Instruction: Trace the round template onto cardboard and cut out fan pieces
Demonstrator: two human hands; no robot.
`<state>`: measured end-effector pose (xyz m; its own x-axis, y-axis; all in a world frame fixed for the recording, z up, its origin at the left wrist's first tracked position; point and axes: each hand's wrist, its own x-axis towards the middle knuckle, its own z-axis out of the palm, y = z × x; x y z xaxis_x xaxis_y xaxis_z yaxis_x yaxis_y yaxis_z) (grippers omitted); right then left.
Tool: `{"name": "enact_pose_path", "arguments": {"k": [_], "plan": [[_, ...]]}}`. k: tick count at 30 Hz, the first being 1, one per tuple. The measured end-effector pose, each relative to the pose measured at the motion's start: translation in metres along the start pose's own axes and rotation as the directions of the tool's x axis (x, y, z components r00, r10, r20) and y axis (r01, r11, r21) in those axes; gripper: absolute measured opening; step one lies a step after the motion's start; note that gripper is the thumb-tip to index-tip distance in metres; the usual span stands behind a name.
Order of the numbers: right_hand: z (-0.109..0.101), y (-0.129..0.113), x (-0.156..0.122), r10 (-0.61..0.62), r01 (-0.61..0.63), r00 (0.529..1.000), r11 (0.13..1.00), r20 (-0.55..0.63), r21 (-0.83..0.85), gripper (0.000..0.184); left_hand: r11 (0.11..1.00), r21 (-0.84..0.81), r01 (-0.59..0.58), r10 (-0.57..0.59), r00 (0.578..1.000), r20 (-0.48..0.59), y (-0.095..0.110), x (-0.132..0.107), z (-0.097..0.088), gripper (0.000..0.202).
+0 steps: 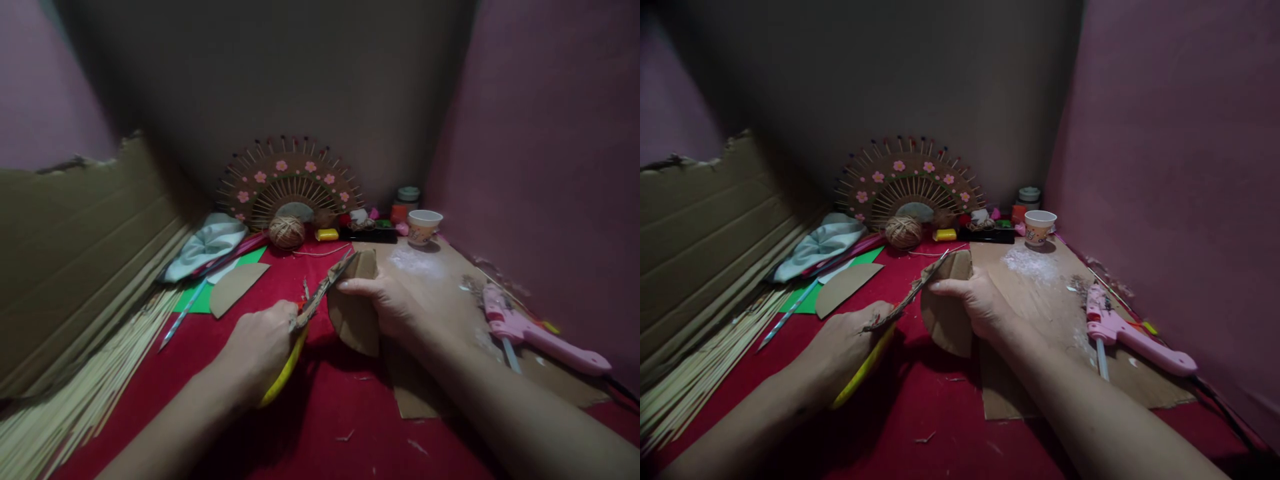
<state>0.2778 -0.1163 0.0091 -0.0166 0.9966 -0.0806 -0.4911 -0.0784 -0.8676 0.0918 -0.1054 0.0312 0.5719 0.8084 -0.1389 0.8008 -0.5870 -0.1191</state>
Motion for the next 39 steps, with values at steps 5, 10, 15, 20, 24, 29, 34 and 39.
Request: {"name": "enact_pose_path", "arguments": {"k": [5,10,15,20,24,29,34,39], "plan": [[0.003,-0.003,-0.003,-0.010,0.009,1.000,0.999,-0.023,-0.032,0.028,0.999,0.054,-0.006,0.008,0.999,-0.032,-0.003,0.001,0.008,0.028],[0.003,-0.003,-0.003,-0.003,0.002,1.000,0.999,-0.029,-0.040,0.027,1.000,0.011,-0.018,0.018,0.998,-0.059,-0.003,-0.001,0.006,0.028],[0.005,-0.006,-0.006,0.019,-0.021,0.999,0.998,-0.038,-0.060,0.023,1.000,0.008,0.010,-0.010,0.999,-0.031,0.000,-0.003,-0.002,0.027],[0.004,-0.010,-0.005,-0.041,0.043,0.999,0.995,0.018,-0.093,0.022,1.000,-0.002,0.008,-0.008,1.000,-0.024,-0.004,-0.002,-0.002,0.026],[0.000,-0.008,0.001,-0.114,0.115,0.993,0.993,0.007,-0.039,0.021,0.997,-0.069,0.023,-0.025,0.999,-0.024,-0.009,0.001,0.001,0.022],[-0.004,-0.004,0.006,-0.191,0.193,0.980,0.981,0.048,-0.019,0.021,0.991,-0.135,-0.002,0.001,1.000,-0.009,-0.006,-0.005,-0.004,0.024],[-0.005,-0.006,0.005,-0.173,0.175,0.980,0.985,0.102,-0.007,0.017,0.998,-0.031,-0.059,0.060,0.998,0.028,0.000,-0.011,-0.014,0.020],[-0.001,-0.009,0.000,-0.140,0.140,0.985,0.990,0.096,0.004,0.016,0.983,-0.182,-0.026,0.031,0.999,0.022,0.002,-0.012,-0.015,0.019]]}}
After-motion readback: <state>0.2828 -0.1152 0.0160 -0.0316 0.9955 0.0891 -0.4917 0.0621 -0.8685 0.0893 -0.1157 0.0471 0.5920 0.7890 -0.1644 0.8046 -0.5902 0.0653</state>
